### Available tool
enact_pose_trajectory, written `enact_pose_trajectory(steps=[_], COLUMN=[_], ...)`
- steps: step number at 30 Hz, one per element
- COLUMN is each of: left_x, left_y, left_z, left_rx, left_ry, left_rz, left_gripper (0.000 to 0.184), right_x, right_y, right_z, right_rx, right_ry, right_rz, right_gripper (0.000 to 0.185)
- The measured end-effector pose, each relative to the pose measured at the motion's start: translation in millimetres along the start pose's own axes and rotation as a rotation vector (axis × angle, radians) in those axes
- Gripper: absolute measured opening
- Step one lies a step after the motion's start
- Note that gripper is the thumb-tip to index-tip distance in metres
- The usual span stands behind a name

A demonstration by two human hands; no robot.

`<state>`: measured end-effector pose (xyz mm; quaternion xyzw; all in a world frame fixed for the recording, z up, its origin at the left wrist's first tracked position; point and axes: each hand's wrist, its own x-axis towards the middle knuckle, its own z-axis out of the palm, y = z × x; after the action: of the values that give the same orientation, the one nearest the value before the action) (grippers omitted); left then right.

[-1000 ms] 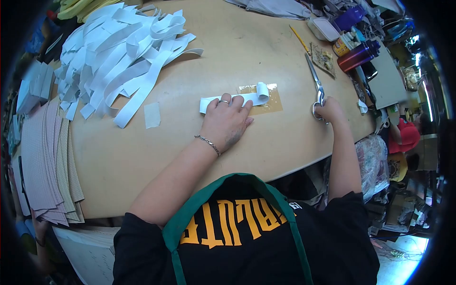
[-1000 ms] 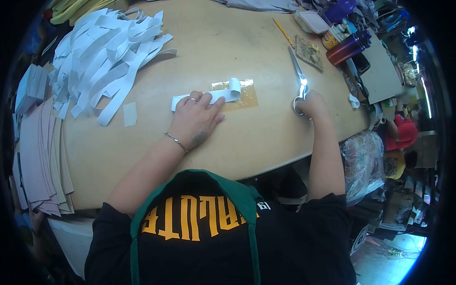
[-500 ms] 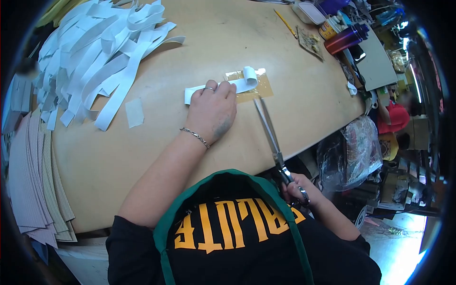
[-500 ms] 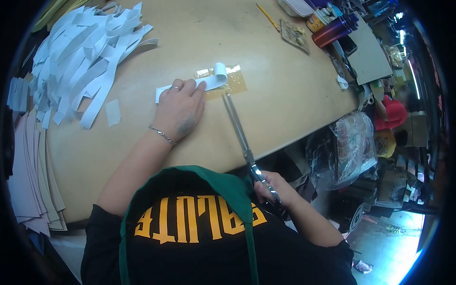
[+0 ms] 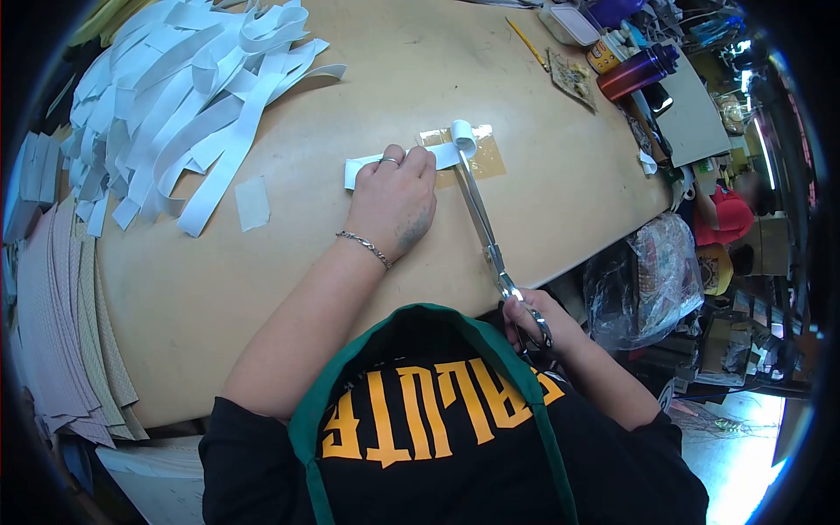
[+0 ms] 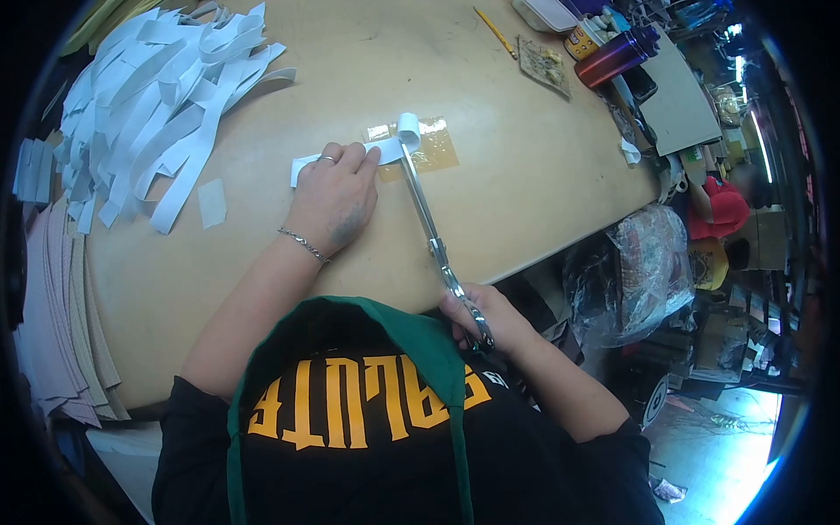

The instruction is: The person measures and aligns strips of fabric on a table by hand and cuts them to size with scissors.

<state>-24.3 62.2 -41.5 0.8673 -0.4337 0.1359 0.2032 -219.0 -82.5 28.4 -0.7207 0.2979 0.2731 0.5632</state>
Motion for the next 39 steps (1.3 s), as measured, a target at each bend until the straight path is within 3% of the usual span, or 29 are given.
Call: enact_pose_trajectory(steps=[17,20,23,27,31,35,39], left_x=[-1,-1,-1,-1,-1,0,0], left_y=[-2,-2,-3,-2,-2,-2,-3], left_z=[2,2,6,3,3,2,3], left_rx=[-0.012,-0.029,-0.023,-0.014,0.003,0.008,0.019], left_ry=[0.046,0.007,0.075,0.051,0.069,0.075,0.059], left_rz=[0.01,-0.007,0.014,0.016,0.029,0.04,0.042], left_gripper=[0.032,0.032,0.032,0.033,0.033,0.03,0.026], right_x=[5,13,16,-3,-33,-37,-24], right_y=[-23,8,41,55,44,23,16], right_z=[7,-1,-12,-10,-12,-11,-2], right_rx=[-0.091,0.475,1.09,0.947,0.068,-0.06,0.04], right_ry=[0.073,-0.048,-0.343,-0.183,0.059,-0.033,-0.036], right_rz=[0.066,-0.091,-0.188,-0.092,-0.145,-0.068,0.018], right_gripper=[0.056,0.06,0.072,0.069,0.05,0.045,0.044])
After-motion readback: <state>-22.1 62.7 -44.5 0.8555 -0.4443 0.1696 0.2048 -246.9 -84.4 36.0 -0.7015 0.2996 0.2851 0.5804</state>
